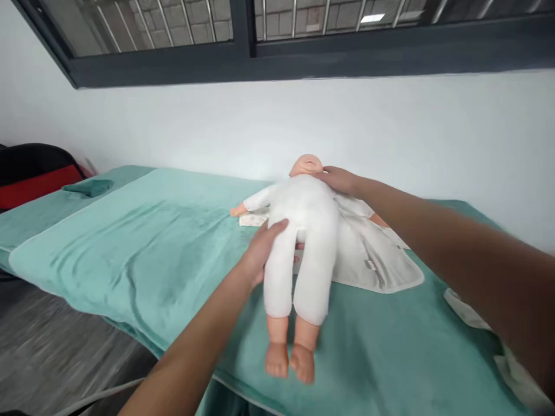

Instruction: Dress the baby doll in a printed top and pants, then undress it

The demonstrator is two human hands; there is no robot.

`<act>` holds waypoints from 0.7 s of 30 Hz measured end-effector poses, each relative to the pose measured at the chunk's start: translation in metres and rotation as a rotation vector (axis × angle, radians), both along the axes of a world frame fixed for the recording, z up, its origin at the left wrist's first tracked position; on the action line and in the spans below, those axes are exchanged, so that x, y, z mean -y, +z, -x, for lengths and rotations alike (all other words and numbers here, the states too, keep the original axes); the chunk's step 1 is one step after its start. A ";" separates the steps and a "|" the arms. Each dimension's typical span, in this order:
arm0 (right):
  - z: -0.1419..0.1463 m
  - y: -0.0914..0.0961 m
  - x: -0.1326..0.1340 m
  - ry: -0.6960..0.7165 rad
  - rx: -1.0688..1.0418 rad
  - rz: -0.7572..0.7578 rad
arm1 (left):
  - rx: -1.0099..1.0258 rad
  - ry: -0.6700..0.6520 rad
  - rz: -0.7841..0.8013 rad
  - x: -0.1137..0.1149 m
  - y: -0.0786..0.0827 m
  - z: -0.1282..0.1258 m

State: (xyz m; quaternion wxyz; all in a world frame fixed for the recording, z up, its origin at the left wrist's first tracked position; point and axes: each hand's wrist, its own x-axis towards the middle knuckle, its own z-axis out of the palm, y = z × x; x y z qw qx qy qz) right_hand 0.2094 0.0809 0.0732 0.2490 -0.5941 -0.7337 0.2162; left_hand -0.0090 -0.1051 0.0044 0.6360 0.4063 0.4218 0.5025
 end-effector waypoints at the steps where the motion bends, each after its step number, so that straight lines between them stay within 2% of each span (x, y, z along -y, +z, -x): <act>1: -0.015 -0.003 0.009 -0.016 0.003 0.024 | 0.023 -0.023 0.010 0.005 -0.004 -0.015; 3: -0.038 -0.011 0.023 -0.032 0.014 0.077 | 0.085 -0.071 0.038 0.014 -0.013 -0.039; 6: -0.057 -0.028 0.032 -0.054 0.040 0.048 | 0.153 -0.091 0.075 0.018 -0.025 -0.063; 10: -0.065 -0.048 0.027 -0.074 0.062 0.104 | 0.170 -0.065 0.076 0.015 -0.036 -0.074; 13: -0.068 -0.051 0.025 -0.043 0.153 0.109 | 0.171 -0.046 0.101 0.011 -0.042 -0.075; 15: -0.069 -0.045 0.028 -0.035 0.352 0.022 | 0.191 -0.040 0.113 0.010 -0.045 -0.074; 18: -0.059 -0.031 0.036 -0.038 0.653 -0.211 | 0.228 -0.039 0.125 0.008 -0.048 -0.073; 21: -0.028 -0.023 0.042 0.056 0.625 -0.368 | 0.228 -0.035 0.139 0.008 -0.048 -0.072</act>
